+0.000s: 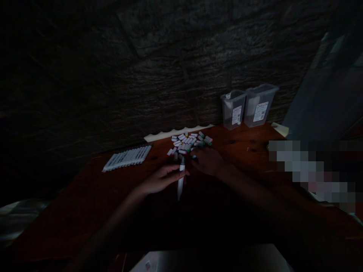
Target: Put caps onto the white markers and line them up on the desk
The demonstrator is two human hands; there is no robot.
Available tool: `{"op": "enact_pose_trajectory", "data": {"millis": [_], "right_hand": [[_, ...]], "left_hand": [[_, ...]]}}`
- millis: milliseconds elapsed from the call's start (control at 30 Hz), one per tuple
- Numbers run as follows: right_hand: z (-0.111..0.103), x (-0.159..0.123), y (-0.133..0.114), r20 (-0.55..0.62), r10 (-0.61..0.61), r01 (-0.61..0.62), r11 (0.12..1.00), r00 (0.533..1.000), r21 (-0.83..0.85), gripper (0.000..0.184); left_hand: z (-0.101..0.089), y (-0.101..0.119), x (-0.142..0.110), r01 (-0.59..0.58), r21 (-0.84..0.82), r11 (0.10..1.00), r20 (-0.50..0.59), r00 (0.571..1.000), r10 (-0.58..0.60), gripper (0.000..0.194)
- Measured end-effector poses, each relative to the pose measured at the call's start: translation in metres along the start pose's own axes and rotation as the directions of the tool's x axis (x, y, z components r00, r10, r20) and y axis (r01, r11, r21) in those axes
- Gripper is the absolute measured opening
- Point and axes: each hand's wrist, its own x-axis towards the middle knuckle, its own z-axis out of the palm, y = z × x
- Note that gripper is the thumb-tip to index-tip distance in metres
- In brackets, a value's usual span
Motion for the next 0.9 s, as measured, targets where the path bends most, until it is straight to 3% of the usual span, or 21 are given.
{"op": "enact_pose_trajectory", "data": {"millis": [667, 900], "right_hand": [[0.0000, -0.0009, 0.0004, -0.018, -0.022, 0.022, 1.000, 1.000, -0.008, 0.030], [0.0008, -0.0003, 0.0003, -0.015, -0.017, 0.017, 1.000, 1.000, -0.019, 0.030]], "left_hand": [[0.0002, -0.0040, 0.0003, -0.010, 0.126, 0.992, 0.001, 1.000, 0.010, 0.039], [0.0010, -0.0018, -0.0001, -0.007, 0.095, 0.995, 0.006, 1.000, 0.006, 0.039]]}}
